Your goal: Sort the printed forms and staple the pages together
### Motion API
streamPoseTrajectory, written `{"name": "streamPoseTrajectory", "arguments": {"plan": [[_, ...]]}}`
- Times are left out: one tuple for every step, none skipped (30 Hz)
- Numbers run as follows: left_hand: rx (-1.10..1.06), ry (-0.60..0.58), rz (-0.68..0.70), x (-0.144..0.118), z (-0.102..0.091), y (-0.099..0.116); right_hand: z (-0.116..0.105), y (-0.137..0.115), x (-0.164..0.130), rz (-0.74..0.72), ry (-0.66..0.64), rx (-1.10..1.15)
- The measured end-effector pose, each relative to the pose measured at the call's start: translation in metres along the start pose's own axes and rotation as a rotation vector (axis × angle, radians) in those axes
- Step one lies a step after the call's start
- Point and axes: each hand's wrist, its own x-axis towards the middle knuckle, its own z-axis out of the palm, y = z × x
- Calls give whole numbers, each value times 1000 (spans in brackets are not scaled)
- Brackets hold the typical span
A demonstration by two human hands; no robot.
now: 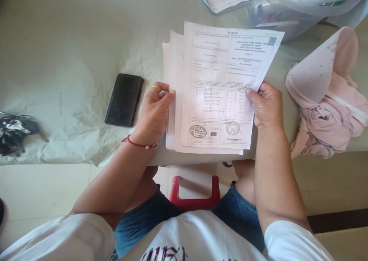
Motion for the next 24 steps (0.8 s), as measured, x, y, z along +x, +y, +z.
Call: {"name": "streamPoseTrajectory", "arguments": {"plan": [[-5, 1, 5, 1, -1, 1, 2, 0, 0, -9, -1, 2], [-9, 1, 7, 1, -2, 2, 4, 0, -1, -14, -1, 4], [-14, 2, 7, 2, -4, 3, 6, -1, -2, -17, 0, 6], [-19, 2, 8, 2, -5, 4, 8, -1, -3, -18, 2, 5], [-22, 3, 11, 3, -7, 4, 10, -2, -4, -19, 2, 0], [-24, 8, 17, 3, -8, 4, 13, -2, -5, -20, 2, -8], [-25, 17, 24, 3, -9, 3, 14, -2, -7, -24, 1, -17], [-25, 29, 30, 3, -10, 3, 16, -2, -7, -31, 4, -27], [-26, 40, 34, 3, -10, 2, 17, -2, -8, -40, 8, -41], [-26, 51, 36, 3, -10, 0, 18, -2, -9, -55, 9, -62], [-28, 62, 39, 3, -10, -1, 18, -1, -9, -74, 11, -87], [-29, 71, 41, 2, -9, -1, 18, -1, -9, -95, 13, -116], [-28, 82, 39, 2, -8, -2, 18, -1, -9, -115, 14, -147], [-22, 96, 31, 1, -6, -1, 17, -1, -8, -129, 15, -174], [-14, 111, 19, 0, -4, -1, 17, -1, -8, -137, 16, -194], [-6, 125, 3, 0, -2, 0, 17, -1, -7, -139, 19, -207], [2, 138, -11, -1, -1, 1, 16, -2, -6, -139, 24, -218], [8, 146, -22, -2, 1, 3, 16, -2, -6, -140, 29, -227], [11, 149, -29, -3, 2, 4, 16, -2, -5, -144, 33, -235], [10, 146, -31, -3, 3, 5, 16, -3, -5, -152, 37, -242], [6, 140, -30, -3, 3, 6, 16, -3, -5, -160, 40, -247], [1, 134, -28, -4, 3, 6, 17, -3, -5, -166, 42, -249], [-6, 132, -28, -3, 2, 6, 17, -3, -5, -171, 41, -248], [-15, 135, -28, -3, 2, 6, 17, -3, -6, -173, 38, -244]]}}
